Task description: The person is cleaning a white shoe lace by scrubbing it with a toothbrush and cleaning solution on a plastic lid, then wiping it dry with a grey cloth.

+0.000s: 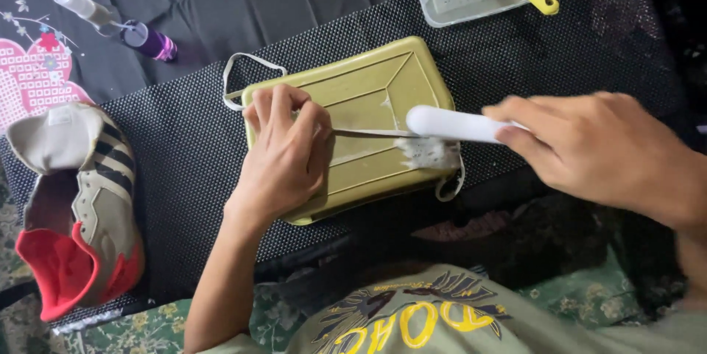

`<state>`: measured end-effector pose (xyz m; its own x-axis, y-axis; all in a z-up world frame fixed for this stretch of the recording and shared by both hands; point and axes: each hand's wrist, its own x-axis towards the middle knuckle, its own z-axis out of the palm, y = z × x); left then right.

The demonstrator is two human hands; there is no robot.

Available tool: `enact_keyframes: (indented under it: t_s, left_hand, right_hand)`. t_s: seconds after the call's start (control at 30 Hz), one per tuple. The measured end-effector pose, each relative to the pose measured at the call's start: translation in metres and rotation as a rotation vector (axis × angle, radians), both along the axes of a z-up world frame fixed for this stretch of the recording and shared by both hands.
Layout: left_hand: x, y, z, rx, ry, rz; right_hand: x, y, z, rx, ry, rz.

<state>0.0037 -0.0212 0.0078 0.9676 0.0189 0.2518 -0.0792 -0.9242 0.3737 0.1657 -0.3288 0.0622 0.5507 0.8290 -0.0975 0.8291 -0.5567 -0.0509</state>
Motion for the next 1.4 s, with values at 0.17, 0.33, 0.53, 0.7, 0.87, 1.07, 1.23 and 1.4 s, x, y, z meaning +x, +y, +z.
enact_keyframes:
  t_s: [0.17,0.33,0.53,0.7,0.87,1.07,1.23,1.4]
  left_hand:
    - [-0.001,-0.002,-0.002,0.002,0.002,0.026]
    - [-0.001,-0.003,-0.005,-0.009,-0.016,0.069]
    - [-0.001,-0.003,-0.005,-0.017,-0.077,0.090]
    - [-0.002,-0.004,-0.003,-0.010,-0.086,0.087]
    - [0.000,-0.004,-0.006,-0.024,-0.046,0.121]
    - [0.001,-0.003,-0.004,-0.084,-0.119,0.131]
    - [-0.002,-0.007,0.006,-0.183,-0.273,0.150]
    - [0.011,-0.027,-0.001,0.000,-0.231,-0.097]
  right_hand:
    - [-0.003,0.031,-0.014,0.094,0.113,0.120]
    - [-0.002,-0.002,-0.019,0.014,0.025,0.074]
    - [-0.002,-0.019,-0.011,-0.036,-0.086,-0.023]
    - [-0.005,0.017,-0.027,0.173,-0.041,0.133]
    - [-0.002,-0.002,-0.025,0.067,-0.077,0.049]
    - [-0.005,-0.011,-0.009,-0.049,-0.033,-0.051]
    - [-0.004,0.003,0.003,0.134,-0.011,0.028]
    - [-0.005,0.033,-0.004,0.047,0.015,0.036]
